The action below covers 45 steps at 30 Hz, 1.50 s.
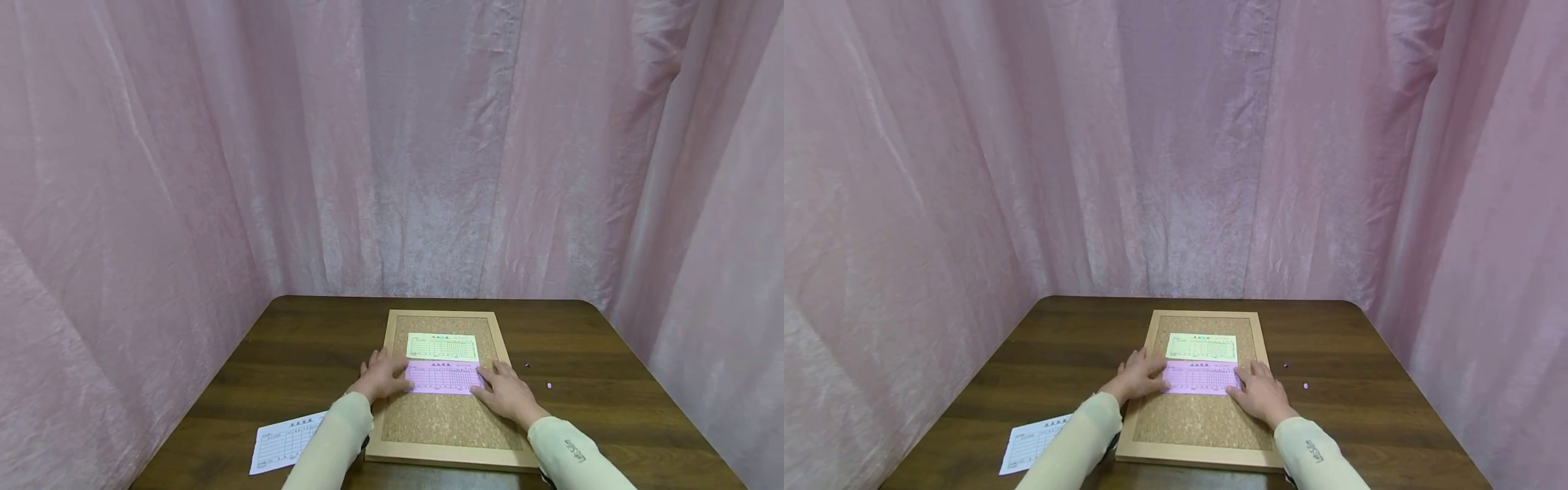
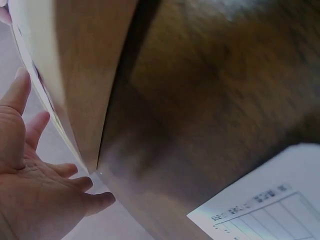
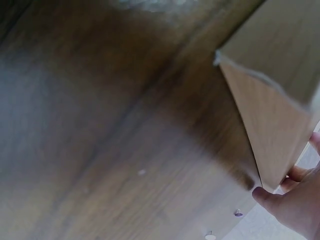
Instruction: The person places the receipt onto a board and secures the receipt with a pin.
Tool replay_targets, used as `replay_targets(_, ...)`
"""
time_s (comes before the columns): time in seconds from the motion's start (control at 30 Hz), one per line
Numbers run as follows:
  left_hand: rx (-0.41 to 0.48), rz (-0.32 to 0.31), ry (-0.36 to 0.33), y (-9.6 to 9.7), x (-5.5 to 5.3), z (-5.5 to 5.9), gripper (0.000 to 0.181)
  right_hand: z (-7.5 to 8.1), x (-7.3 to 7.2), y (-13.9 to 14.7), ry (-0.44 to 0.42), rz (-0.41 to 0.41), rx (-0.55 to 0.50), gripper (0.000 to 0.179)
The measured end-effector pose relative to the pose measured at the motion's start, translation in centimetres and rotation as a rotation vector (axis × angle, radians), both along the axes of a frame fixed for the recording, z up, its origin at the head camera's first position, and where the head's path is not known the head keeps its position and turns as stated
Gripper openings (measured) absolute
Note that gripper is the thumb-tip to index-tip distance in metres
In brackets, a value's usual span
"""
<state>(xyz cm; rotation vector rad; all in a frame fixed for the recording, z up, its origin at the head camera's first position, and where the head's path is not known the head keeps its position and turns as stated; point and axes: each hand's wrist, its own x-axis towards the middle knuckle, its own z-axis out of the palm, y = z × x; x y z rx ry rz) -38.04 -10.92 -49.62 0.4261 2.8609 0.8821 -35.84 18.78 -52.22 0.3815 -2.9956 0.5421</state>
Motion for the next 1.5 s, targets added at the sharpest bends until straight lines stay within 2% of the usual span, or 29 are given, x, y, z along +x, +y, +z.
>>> replay_targets(0.27,-0.034,0.009,-0.034,-0.29,0.53,0.03,0.06,0.02,0.07,-0.21,0.014,0.004,-0.006,0.057)
replay_targets(0.73,-0.02,0.013,-0.068,-0.41,0.31,-0.15,0.058,0.13,0.25,-0.44,0.017,0.0,-0.005,0.056)
replay_targets(1.0,-0.042,0.013,-0.088,-0.37,0.26,-0.36,0.055,0.15,0.21,-0.48,0.009,0.003,-0.019,0.057)
replay_targets(1.23,-0.056,0.015,-0.118,-0.31,0.21,-0.43,0.064,-0.13,0.18,-0.3,0.001,0.002,-0.017,0.059)
replay_targets(1.5,-0.076,0.01,-0.108,-0.06,0.23,-0.63,0.065,-0.39,0.32,0.18,0.02,0.006,-0.018,0.06)
